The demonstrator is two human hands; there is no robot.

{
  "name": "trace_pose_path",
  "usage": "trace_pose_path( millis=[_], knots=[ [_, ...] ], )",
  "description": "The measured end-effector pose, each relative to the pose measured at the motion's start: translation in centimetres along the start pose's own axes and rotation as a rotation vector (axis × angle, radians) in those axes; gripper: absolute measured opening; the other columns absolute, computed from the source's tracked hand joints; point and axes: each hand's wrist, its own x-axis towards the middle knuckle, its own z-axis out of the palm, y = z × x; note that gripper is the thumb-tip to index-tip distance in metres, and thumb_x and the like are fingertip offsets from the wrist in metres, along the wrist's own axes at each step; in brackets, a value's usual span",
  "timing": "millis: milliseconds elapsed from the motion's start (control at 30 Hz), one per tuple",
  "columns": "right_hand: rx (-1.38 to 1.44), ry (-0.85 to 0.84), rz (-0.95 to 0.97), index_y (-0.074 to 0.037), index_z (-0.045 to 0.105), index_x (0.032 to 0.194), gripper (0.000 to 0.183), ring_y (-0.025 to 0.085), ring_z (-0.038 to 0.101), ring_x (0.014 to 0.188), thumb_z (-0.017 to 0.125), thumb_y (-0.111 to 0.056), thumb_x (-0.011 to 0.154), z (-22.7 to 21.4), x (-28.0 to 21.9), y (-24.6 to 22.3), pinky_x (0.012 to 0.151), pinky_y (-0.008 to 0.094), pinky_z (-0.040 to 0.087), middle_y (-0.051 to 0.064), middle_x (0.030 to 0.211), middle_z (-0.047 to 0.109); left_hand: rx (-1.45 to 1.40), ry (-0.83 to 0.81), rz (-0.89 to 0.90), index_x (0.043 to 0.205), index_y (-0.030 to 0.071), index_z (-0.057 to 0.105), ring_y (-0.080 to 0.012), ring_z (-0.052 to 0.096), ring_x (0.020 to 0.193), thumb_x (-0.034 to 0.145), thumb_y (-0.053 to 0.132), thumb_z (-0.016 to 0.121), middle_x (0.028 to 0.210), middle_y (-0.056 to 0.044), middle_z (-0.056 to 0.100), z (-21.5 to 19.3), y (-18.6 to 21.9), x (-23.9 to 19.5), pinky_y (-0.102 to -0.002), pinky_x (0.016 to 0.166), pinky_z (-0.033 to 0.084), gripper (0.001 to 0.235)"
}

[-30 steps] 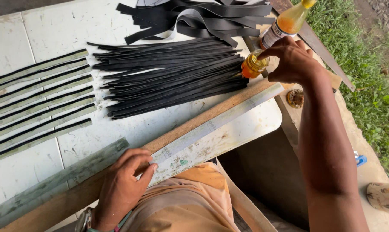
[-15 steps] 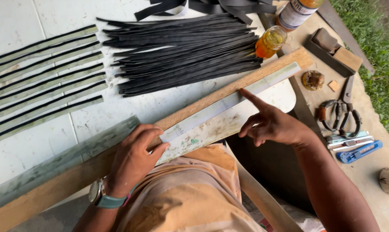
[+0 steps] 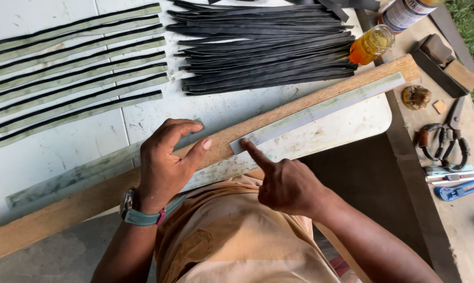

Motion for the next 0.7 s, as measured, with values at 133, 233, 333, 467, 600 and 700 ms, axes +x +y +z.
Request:
trace_pose_path(
  millis=[133, 233, 333, 467, 600, 700],
  knots=[
    [0.034, 0.156, -0.032, -0.016, 0.018, 0.161, 0.093, 0.031, 0.057, 0.035, 0.057, -0.015, 0.076, 0.5, 0.1, -1.5, 0.044, 0.044, 0.052, 0.014, 0.043, 0.059, -0.015, 0.035, 0.019, 0.109, 0.002, 0.069, -0.0245, 0.074, 0.100, 0.090, 0.011, 0.083, 0.109, -0.011, 0.073, -0.5, -0.2, -0.6, -0.034, 0.087, 0.059, 0.025],
    [-0.094, 0.167, -0.120, -0.019, 0.023, 0.164, 0.094, 0.031, 0.053, 0.034, 0.057, -0.013, 0.077, 1.7, 0.4, -2.3, 0.043, 0.046, 0.047, 0.014, 0.041, 0.057, -0.031, 0.033, 0.028, 0.110, 0.002, 0.068, -0.0252, 0.074, 0.101, 0.090, 0.010, 0.082, 0.110, -0.012, 0.073, -0.3, -0.3, -0.7, -0.034, 0.085, 0.059, 0.025],
    [-0.254, 0.104, 0.000, -0.031, 0.024, 0.166, 0.083, 0.026, 0.058, 0.035, 0.053, -0.021, 0.088, 2.9, 0.9, -1.1, 0.038, 0.042, 0.048, 0.010, 0.046, 0.063, -0.023, 0.040, 0.034, 0.110, 0.002, 0.068, -0.0263, 0.074, 0.101, 0.091, 0.011, 0.082, 0.110, -0.013, 0.073, -0.2, -0.4, -0.9, -0.035, 0.084, 0.059, 0.025],
    [-0.278, 0.301, -0.176, -0.029, 0.030, 0.160, 0.075, 0.026, 0.058, 0.035, 0.050, -0.014, 0.089, 5.4, 1.2, 0.6, 0.034, 0.042, 0.047, 0.009, 0.060, 0.068, -0.023, 0.016, 0.021, 0.110, 0.003, 0.069, -0.0284, 0.073, 0.098, 0.094, 0.009, 0.078, 0.107, -0.013, 0.073, 0.6, -0.2, -0.9, -0.036, 0.083, 0.058, 0.020],
    [-0.293, 0.270, -0.092, -0.030, 0.028, 0.162, 0.077, 0.026, 0.061, 0.039, 0.048, -0.012, 0.090, 6.0, 1.6, 1.2, 0.036, 0.043, 0.049, 0.009, 0.062, 0.069, -0.034, 0.002, 0.016, 0.108, 0.003, 0.068, -0.0306, 0.072, 0.098, 0.096, 0.008, 0.074, 0.105, -0.012, 0.072, 1.2, -0.2, -1.2, -0.038, 0.083, 0.058, 0.014],
    [-0.309, 0.269, -0.161, -0.026, 0.028, 0.161, 0.076, 0.027, 0.060, 0.038, 0.050, -0.015, 0.090, 5.4, 1.8, 0.9, 0.036, 0.044, 0.049, 0.011, 0.060, 0.068, 0.014, -0.057, -0.007, 0.106, 0.004, 0.070, -0.0313, 0.071, 0.097, 0.095, 0.008, 0.072, 0.105, -0.011, 0.072, 1.9, -0.3, -1.1, -0.039, 0.084, 0.057, 0.012]
  ],
)
